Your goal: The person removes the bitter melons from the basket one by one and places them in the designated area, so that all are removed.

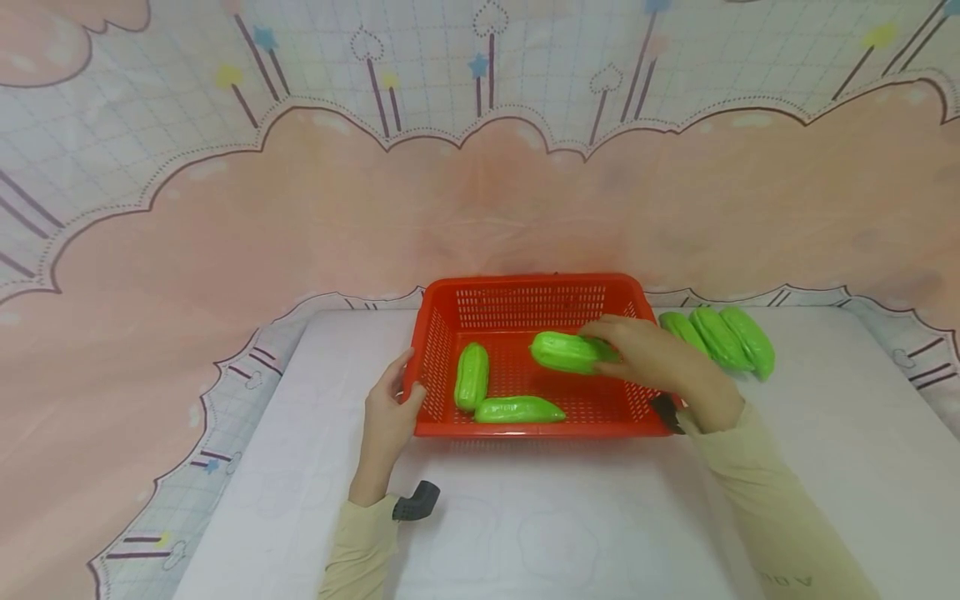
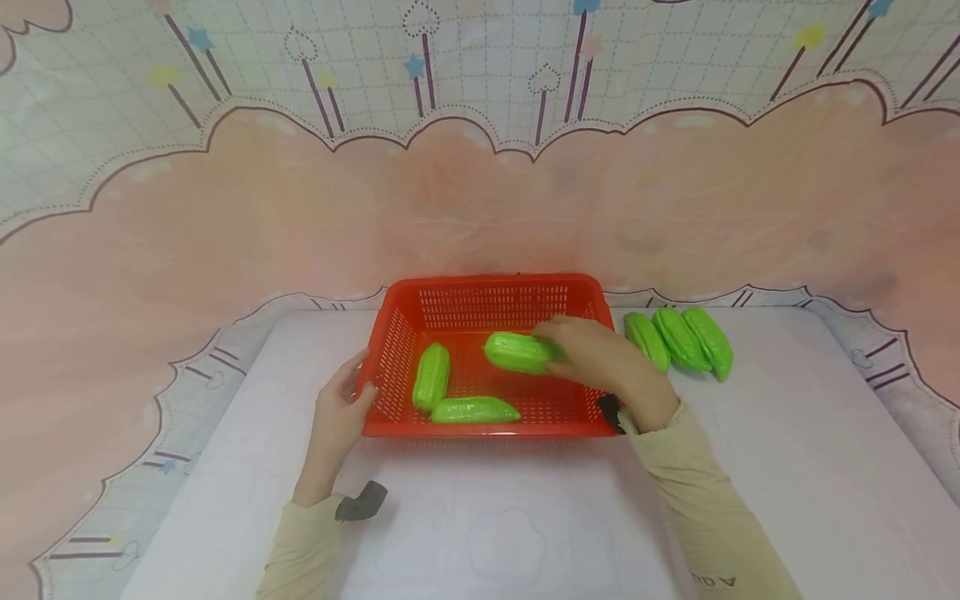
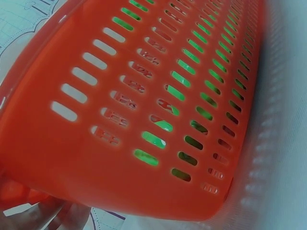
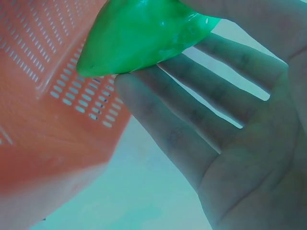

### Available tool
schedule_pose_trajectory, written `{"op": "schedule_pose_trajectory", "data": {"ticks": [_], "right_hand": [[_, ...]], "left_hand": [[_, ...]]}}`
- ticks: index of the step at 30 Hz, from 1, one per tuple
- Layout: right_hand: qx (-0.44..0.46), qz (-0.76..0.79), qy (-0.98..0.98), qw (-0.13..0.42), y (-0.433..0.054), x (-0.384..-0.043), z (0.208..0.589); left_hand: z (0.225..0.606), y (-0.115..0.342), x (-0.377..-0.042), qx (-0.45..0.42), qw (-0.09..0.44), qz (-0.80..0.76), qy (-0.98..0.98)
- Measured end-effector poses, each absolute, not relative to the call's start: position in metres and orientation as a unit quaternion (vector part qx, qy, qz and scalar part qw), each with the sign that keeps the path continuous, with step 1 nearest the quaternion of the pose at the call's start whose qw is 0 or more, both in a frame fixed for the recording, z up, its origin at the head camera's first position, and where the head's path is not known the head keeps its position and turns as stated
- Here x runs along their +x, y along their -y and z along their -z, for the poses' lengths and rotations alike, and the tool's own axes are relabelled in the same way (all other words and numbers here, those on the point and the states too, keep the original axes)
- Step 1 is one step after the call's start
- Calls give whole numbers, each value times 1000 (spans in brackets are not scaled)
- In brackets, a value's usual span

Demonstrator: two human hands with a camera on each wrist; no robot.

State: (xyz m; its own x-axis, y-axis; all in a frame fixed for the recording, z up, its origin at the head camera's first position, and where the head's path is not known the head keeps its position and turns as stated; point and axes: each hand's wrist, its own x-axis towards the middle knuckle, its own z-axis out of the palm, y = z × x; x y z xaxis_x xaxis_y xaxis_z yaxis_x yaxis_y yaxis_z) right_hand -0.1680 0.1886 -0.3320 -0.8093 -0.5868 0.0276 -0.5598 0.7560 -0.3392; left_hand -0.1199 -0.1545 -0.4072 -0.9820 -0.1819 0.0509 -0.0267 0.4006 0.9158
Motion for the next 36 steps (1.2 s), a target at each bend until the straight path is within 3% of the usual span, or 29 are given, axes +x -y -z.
{"op": "schedule_pose_trajectory", "data": {"ticks": [36], "right_hand": [[-286, 180, -941, -29, -223, -148, 329]], "left_hand": [[408, 154, -120, 55, 87, 541, 835]]}}
